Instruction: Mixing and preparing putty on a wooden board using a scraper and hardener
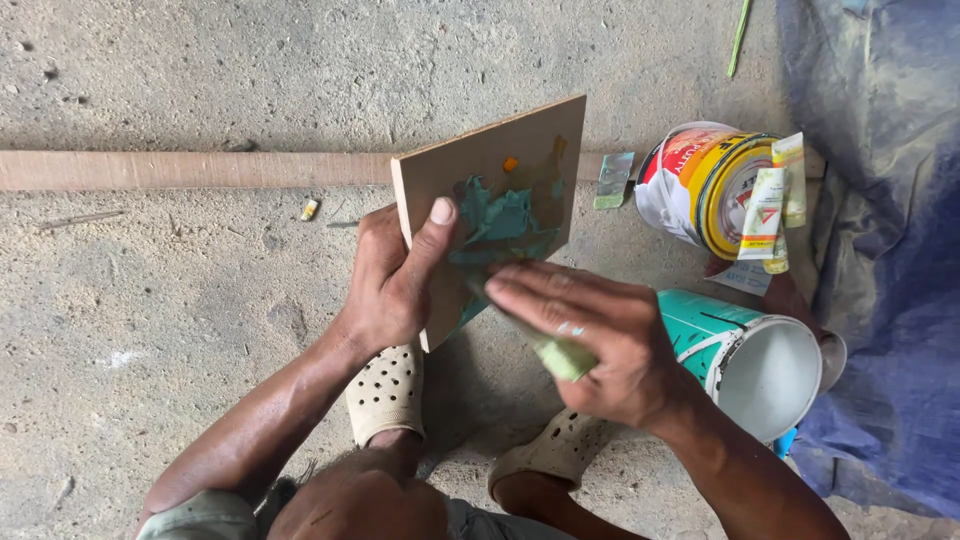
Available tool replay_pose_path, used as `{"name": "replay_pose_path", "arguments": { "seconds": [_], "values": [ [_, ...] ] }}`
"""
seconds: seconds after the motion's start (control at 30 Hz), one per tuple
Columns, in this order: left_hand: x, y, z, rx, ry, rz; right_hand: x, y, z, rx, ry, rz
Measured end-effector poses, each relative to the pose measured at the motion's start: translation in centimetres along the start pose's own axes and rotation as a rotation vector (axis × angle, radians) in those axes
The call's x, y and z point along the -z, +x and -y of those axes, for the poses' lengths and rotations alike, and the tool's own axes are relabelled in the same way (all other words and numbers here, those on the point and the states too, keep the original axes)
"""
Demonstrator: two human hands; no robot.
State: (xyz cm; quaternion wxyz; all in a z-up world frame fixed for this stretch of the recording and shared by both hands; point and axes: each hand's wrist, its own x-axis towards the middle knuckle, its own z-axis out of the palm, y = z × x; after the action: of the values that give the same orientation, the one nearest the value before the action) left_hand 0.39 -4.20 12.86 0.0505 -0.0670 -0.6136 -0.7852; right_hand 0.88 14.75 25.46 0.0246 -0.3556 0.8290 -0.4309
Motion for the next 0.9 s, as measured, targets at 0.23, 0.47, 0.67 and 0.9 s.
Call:
{"name": "replay_pose_path", "arguments": {
  "seconds": [0.23, 0.47, 0.67, 0.9],
  "values": [
    [0.4, 1.0, -3.8, 0.197, -0.014, 0.028, 1.8, 0.5, 0.6, 0.043, -0.225, 0.382],
    [0.6, 1.1, -4.0, 0.278, -0.025, 0.011, 2.1, -1.1, -1.6, 0.123, -0.358, 0.375],
    [0.8, 0.7, -3.9, 0.303, -0.003, 0.050, 2.5, -4.1, -4.5, 0.093, -0.459, 0.292],
    [0.7, 0.5, -4.0, 0.350, -0.027, 0.038, 3.8, -4.4, -4.2, 0.095, -0.545, 0.248]
  ]
}}
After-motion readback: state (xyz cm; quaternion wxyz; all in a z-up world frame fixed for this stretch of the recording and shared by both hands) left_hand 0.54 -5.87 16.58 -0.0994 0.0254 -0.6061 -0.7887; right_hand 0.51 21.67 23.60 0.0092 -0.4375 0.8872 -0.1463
